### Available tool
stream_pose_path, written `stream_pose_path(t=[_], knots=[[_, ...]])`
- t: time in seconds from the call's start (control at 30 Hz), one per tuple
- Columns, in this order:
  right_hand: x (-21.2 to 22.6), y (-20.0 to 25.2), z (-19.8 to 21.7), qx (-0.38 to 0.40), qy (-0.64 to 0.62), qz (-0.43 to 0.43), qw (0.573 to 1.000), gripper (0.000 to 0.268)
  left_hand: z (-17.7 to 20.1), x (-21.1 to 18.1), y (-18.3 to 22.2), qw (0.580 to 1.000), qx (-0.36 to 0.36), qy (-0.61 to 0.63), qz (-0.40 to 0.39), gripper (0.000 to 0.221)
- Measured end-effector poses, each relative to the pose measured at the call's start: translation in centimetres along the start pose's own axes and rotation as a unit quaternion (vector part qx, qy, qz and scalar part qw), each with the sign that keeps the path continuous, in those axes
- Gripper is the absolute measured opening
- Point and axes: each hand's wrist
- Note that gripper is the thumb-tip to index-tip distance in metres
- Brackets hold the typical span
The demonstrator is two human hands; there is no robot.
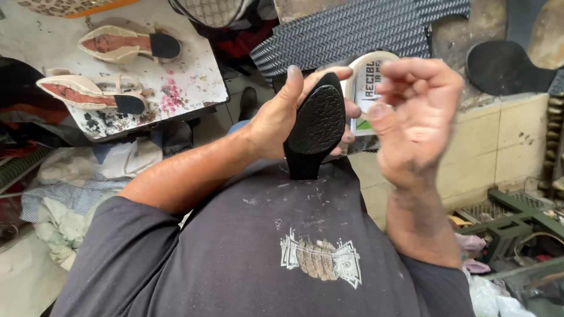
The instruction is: Apply adhesive to a shoe and attach a new rubber sole
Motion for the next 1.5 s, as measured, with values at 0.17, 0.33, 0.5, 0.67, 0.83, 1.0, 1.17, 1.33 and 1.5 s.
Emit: stream_pose_path(t=[0.17,0.33,0.5,0.67,0.83,1.0,1.17,1.33,1.5], knots=[[0.5,0.8,-0.7,0.027,0.057,0.042,0.997,0.044,0.5,-0.4,0.2,0.999,-0.037,-0.008,0.021,0.083],[-0.6,1.5,-1.7,0.081,0.106,0.094,0.987,0.057,0.0,-0.2,0.4,0.992,-0.124,-0.025,0.019,0.082],[-1.1,1.0,-2.3,0.047,0.179,0.115,0.976,0.058,1.3,0.8,-0.1,0.996,-0.089,0.002,-0.017,0.081],[-0.6,-0.8,-3.0,0.094,0.325,0.063,0.939,0.062,0.1,0.7,0.2,0.996,-0.085,-0.032,-0.026,0.079],[-1.9,-1.3,-2.7,0.12,0.264,0.069,0.955,0.044,-1.0,0.4,0.4,0.981,-0.065,-0.169,-0.065,0.086],[-2.4,-0.6,-1.4,0.13,0.03,-0.083,0.988,0.017,-3.9,-0.8,1.2,0.908,-0.038,-0.411,-0.067,0.112],[-3.3,-1.3,-0.2,0.129,-0.03,-0.08,0.988,0.014,-1.6,0.7,0.4,0.907,-0.046,-0.406,-0.102,0.063],[-2.1,-1.6,0.2,0.083,-0.118,-0.074,0.987,0.028,-1.9,0.7,1.0,0.788,-0.113,-0.592,-0.124,0.038],[0.0,-1.2,0.1,0.205,0.049,-0.032,0.977,0.062,-1.0,1.4,1.8,0.836,-0.21,-0.492,-0.124,0.04]])
Point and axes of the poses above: each hand's wrist, its own y-axis away from the middle knuckle, its own z-axis out of the back of the hand, x = y × z, and after that the axes turned 4 degrees about z, right-handed
